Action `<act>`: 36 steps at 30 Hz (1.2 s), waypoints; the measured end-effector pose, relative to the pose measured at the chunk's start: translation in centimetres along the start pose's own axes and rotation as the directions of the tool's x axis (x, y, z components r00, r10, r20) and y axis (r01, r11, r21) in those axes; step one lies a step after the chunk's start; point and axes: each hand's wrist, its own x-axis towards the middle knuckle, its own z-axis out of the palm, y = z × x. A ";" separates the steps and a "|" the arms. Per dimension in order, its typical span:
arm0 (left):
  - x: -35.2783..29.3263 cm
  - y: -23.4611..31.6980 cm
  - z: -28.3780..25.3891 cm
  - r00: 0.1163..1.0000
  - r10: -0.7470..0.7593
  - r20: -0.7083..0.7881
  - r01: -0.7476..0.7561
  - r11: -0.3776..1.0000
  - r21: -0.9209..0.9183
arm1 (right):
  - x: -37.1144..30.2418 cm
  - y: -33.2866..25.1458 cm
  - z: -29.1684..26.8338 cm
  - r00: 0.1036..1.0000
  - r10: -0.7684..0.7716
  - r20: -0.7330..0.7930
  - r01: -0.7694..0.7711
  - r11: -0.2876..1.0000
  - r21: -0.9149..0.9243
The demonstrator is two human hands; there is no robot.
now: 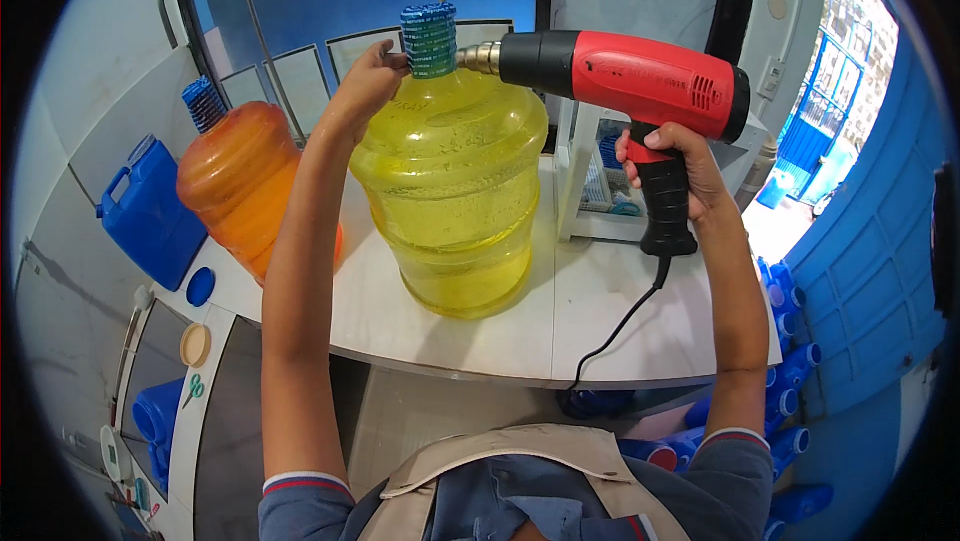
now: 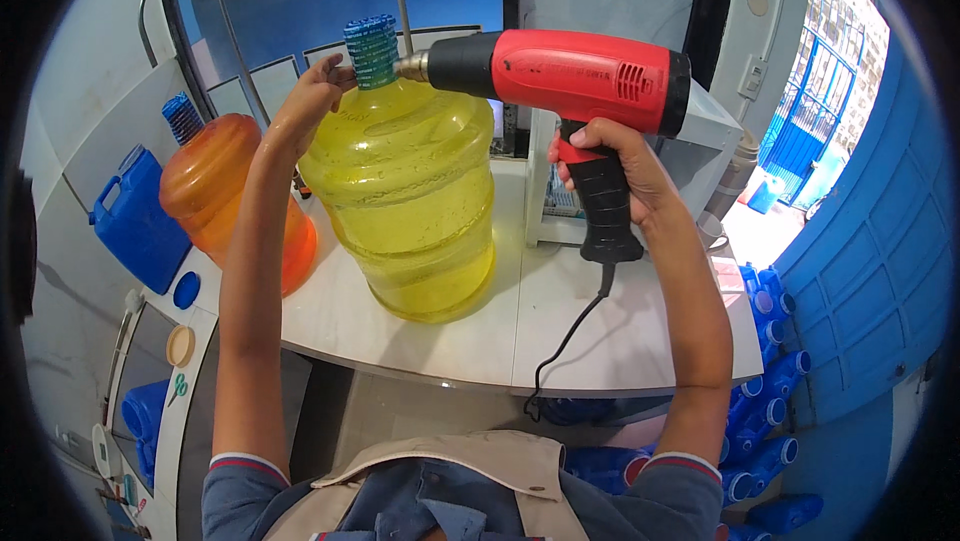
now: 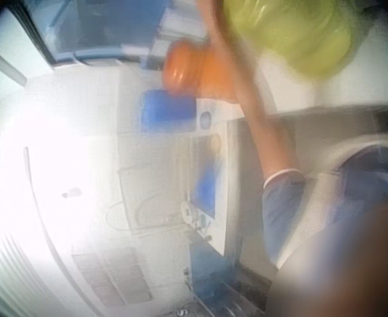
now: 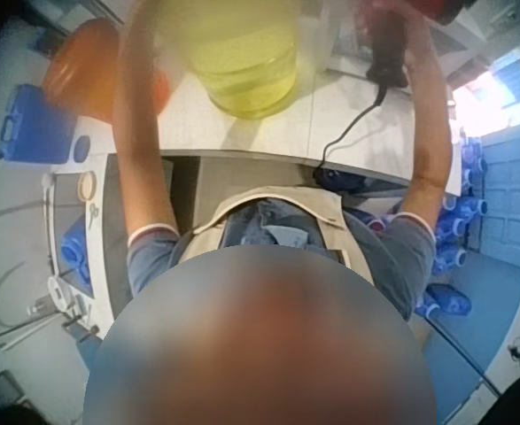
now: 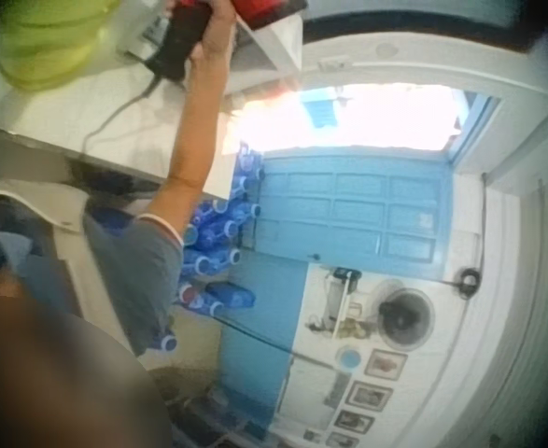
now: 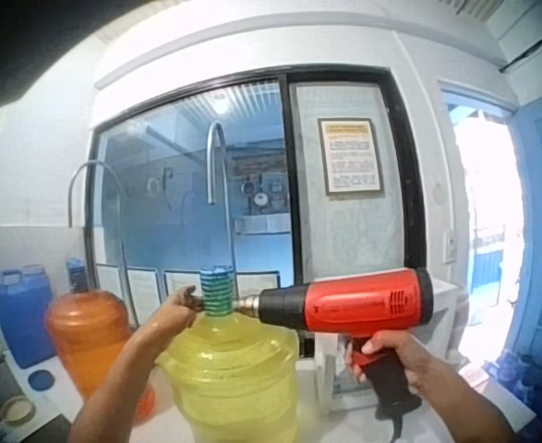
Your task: The person cleans a blue plastic container with a sponge and water, then seals the necks of two large water jugs with plastic wrap and a heat gun. The person also uses scissors to trim excess plastic from the container's opening.
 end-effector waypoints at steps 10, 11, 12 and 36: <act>0.6 -0.2 -2.3 0.997 -0.083 0.010 0.083 0.984 -0.159 | 0.0 0.8 2.5 0.997 -0.072 0.014 0.073 0.991 -0.109; 0.9 0.0 -2.3 0.995 -0.085 -0.045 0.080 0.992 -0.097 | -0.2 1.1 2.3 0.998 -0.068 0.016 0.069 0.989 -0.131; 1.5 0.4 -2.2 0.985 -0.070 -0.157 0.078 0.996 0.044 | -0.6 1.3 2.0 0.999 -0.047 0.001 0.047 0.994 -0.099; 6.2 5.8 3.2 0.950 0.256 -0.178 -0.036 0.657 0.753 | 1.6 2.7 -2.1 0.999 -0.031 -0.028 0.035 0.983 0.181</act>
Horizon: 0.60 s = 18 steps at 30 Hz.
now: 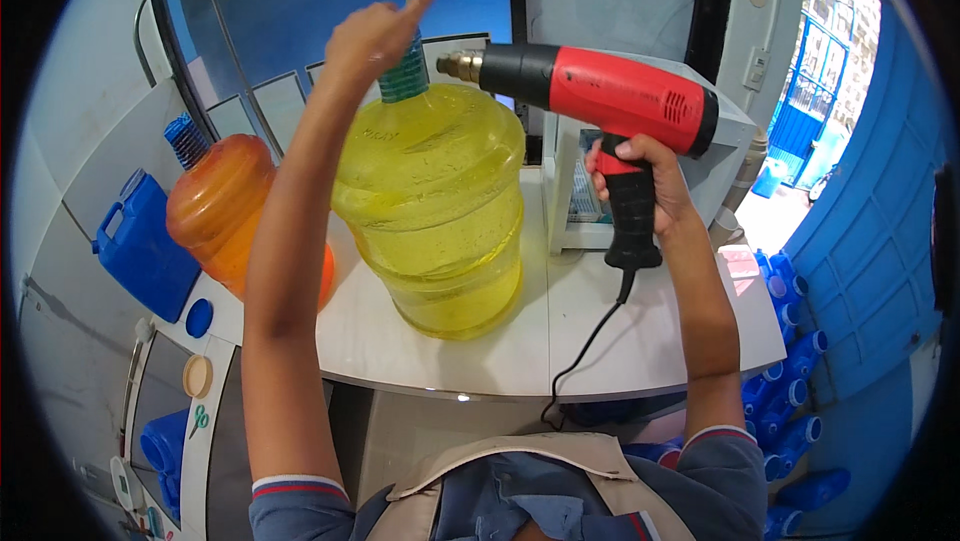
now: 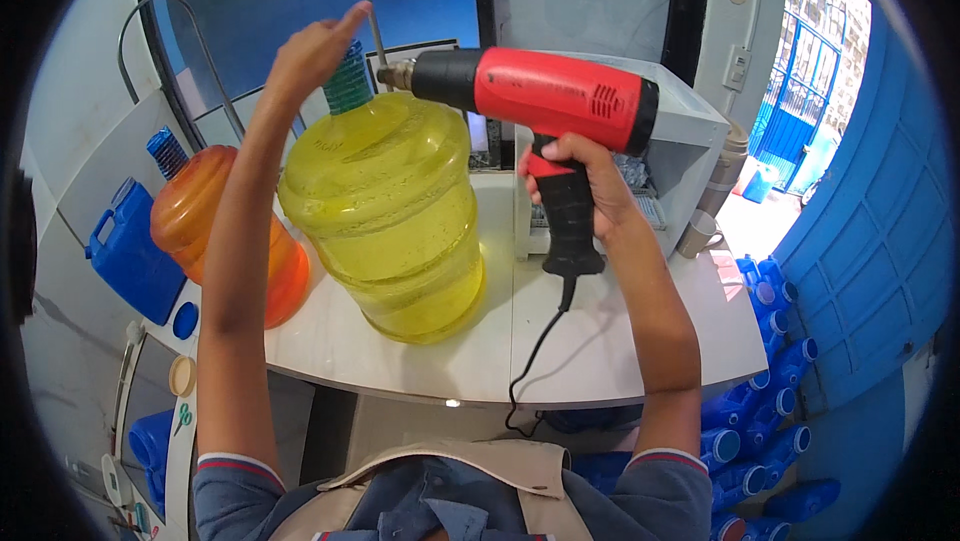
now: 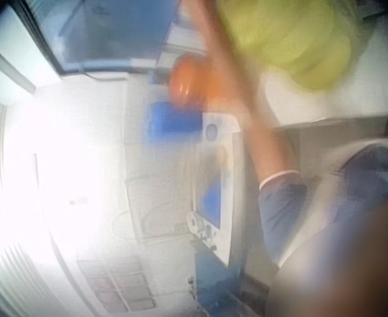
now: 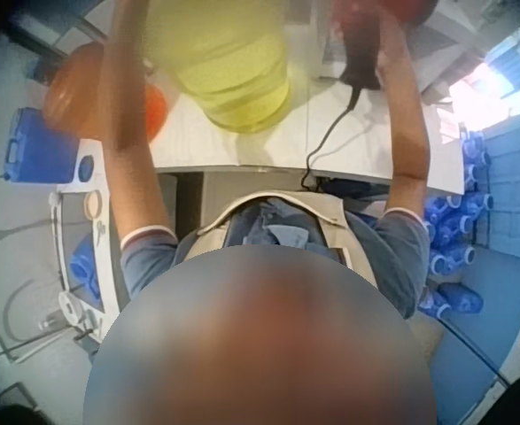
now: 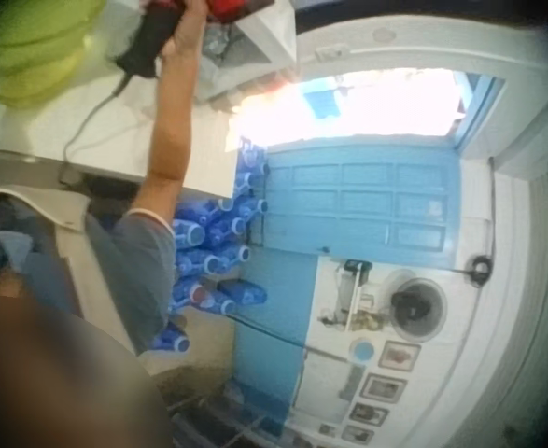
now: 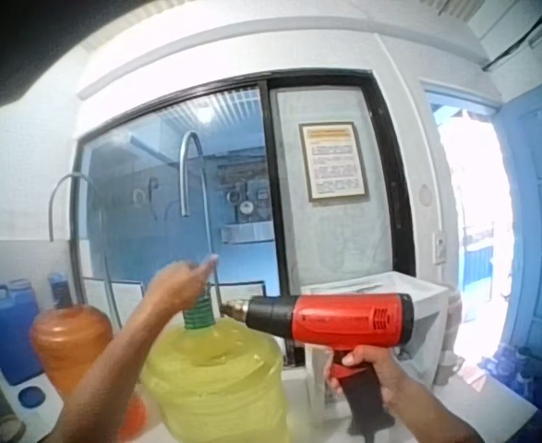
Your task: The person cleans a blue plastic container with a sponge and water, then seals the necks of two large water jugs with plastic wrap and a heat gun. The person also uses scissors to trim excess plastic from the container's opening.
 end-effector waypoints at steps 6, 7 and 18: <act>0.9 -3.2 0.6 0.969 0.206 0.136 -0.149 0.928 -0.340 | -0.8 0.6 -0.2 0.997 0.070 -0.013 -0.069 0.997 0.037; 1.1 -3.7 0.5 0.949 0.251 0.191 -0.126 0.856 -0.501 | -0.9 0.7 -0.2 0.997 0.076 -0.009 -0.075 0.996 0.042; -0.7 2.3 -0.4 0.973 0.032 0.229 -0.066 0.988 0.143 | 0.4 0.0 -0.7 1.000 0.007 -0.021 -0.006 0.998 0.055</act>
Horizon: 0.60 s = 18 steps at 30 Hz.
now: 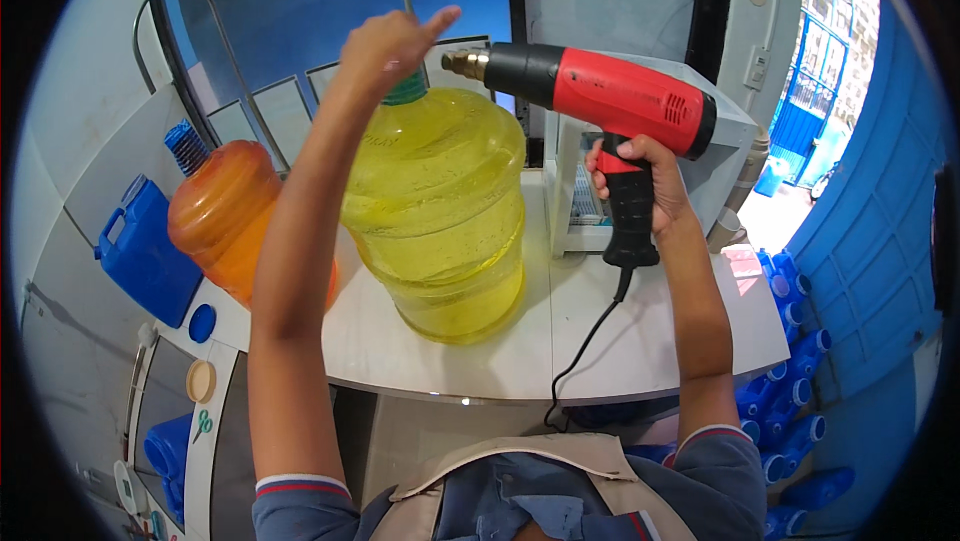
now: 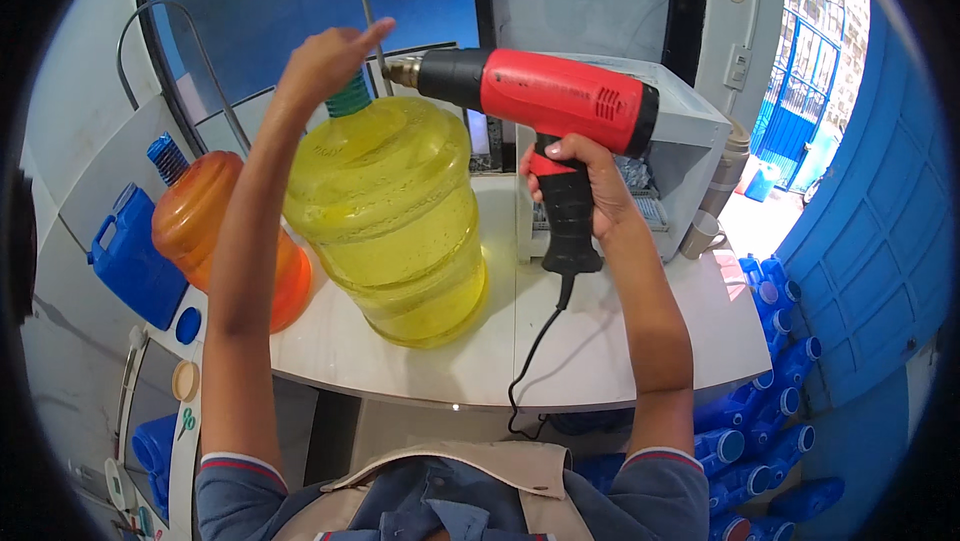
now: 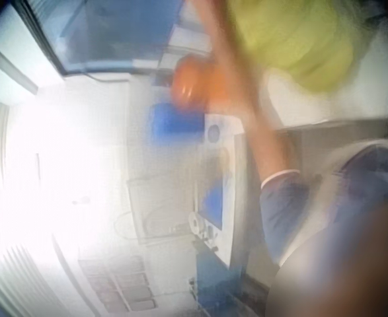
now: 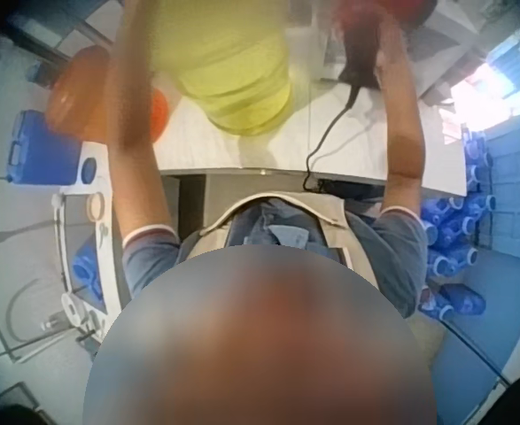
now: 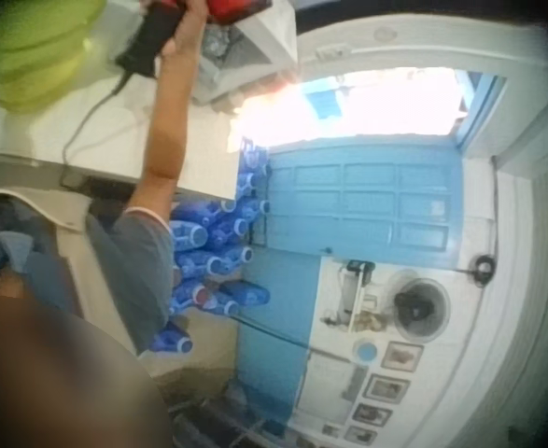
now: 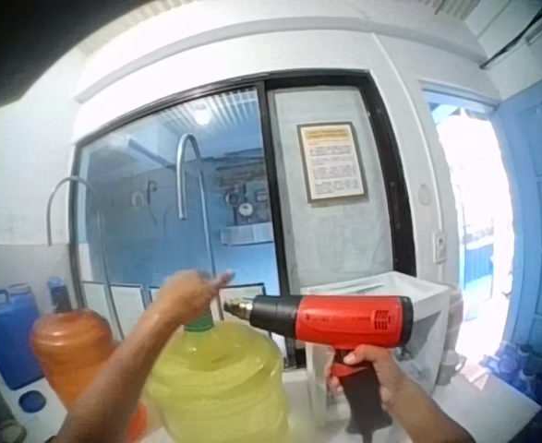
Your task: The person cleans a blue plastic container with a sponge and water, then seals the necks of two large water jugs with plastic wrap and a heat gun. The person also uses scissors to trim excess plastic from the container's opening.
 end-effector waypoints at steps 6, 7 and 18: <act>0.9 -5.4 1.5 0.939 0.301 -0.164 -0.341 0.870 -0.357 | -1.1 1.3 0.1 0.999 0.031 0.030 -0.031 0.999 -0.018; 1.2 -6.0 1.6 0.929 0.339 -0.151 -0.368 0.786 -0.497 | -0.8 1.0 0.3 0.999 0.030 0.038 -0.029 0.999 -0.019; 1.5 -5.6 1.3 0.936 0.309 -0.170 -0.344 0.907 -0.243 | -1.9 3.9 0.6 0.998 -0.052 -0.027 0.052 0.999 0.006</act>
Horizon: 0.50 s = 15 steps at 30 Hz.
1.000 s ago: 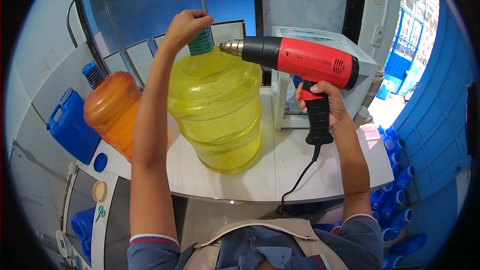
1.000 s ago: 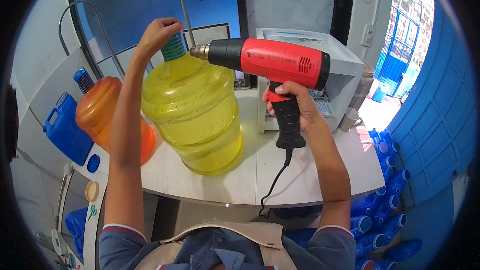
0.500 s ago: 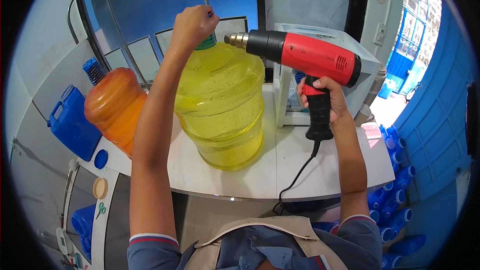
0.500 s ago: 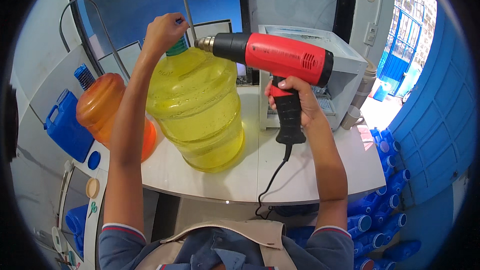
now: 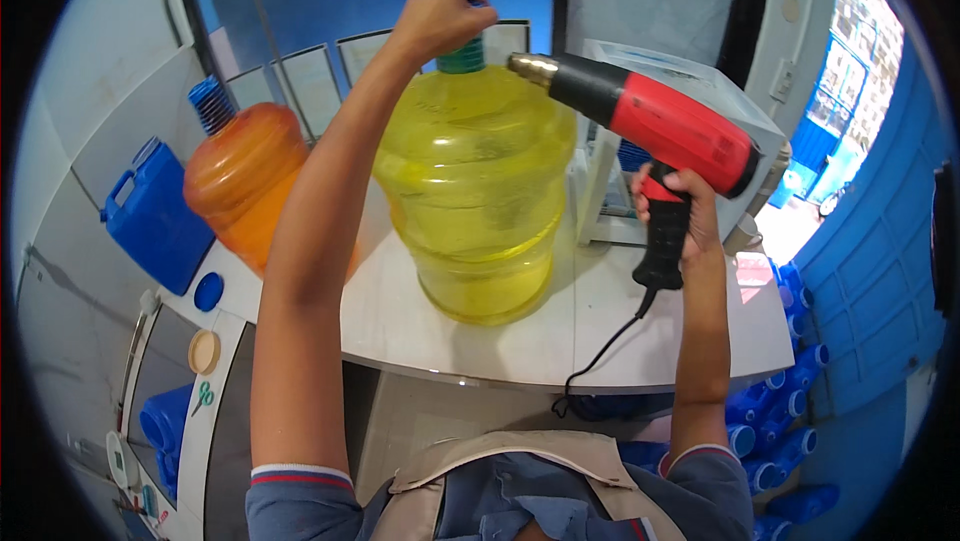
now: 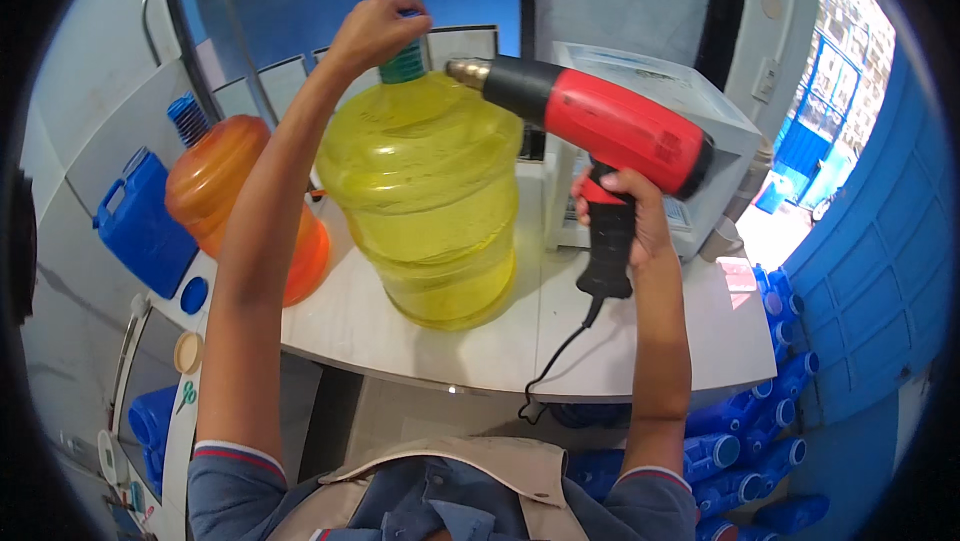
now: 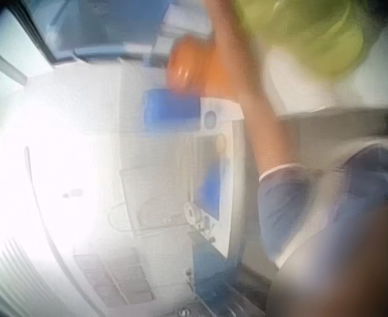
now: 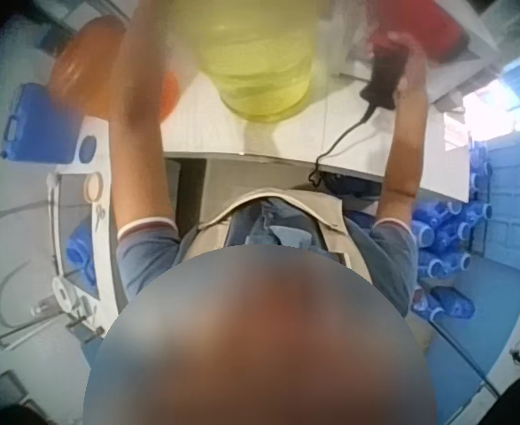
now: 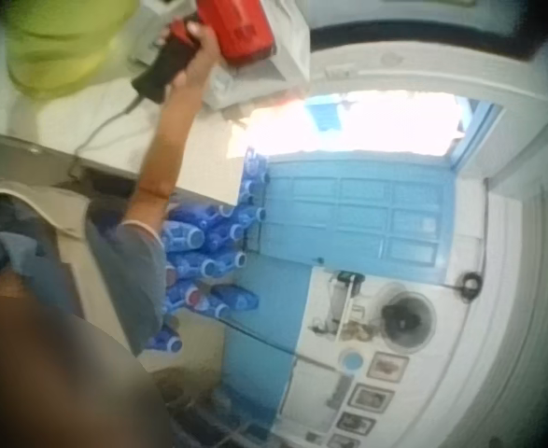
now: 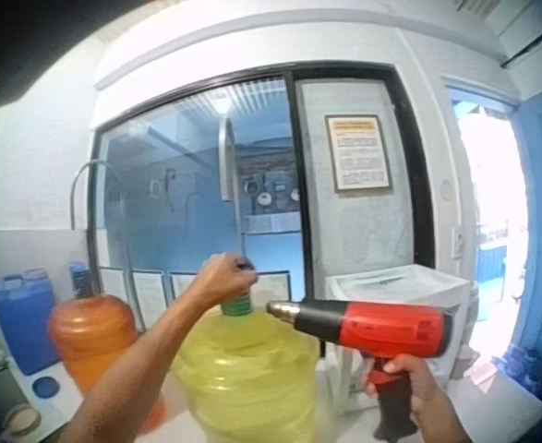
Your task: The person cleans a blue plastic container with a sponge and water, then seals the necks of two large water jugs with plastic wrap and a heat gun. The person also uses scissors to trim excess plastic from the container's opening.
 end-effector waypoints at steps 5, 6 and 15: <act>-5.3 -3.3 -2.3 0.905 0.143 -0.400 -0.224 0.961 -0.164 | -2.2 1.1 2.5 0.989 -0.150 -0.018 0.150 0.989 -0.019; -6.9 -5.3 -3.2 0.839 0.140 -0.525 -0.259 0.953 -0.159 | -2.6 1.0 3.4 0.981 -0.195 -0.020 0.194 0.981 -0.029; -16.0 -32.0 -15.4 0.766 -0.397 -0.505 0.292 0.916 -0.276 | 1.7 7.6 20.0 0.979 -0.192 0.064 0.196 0.979 -0.065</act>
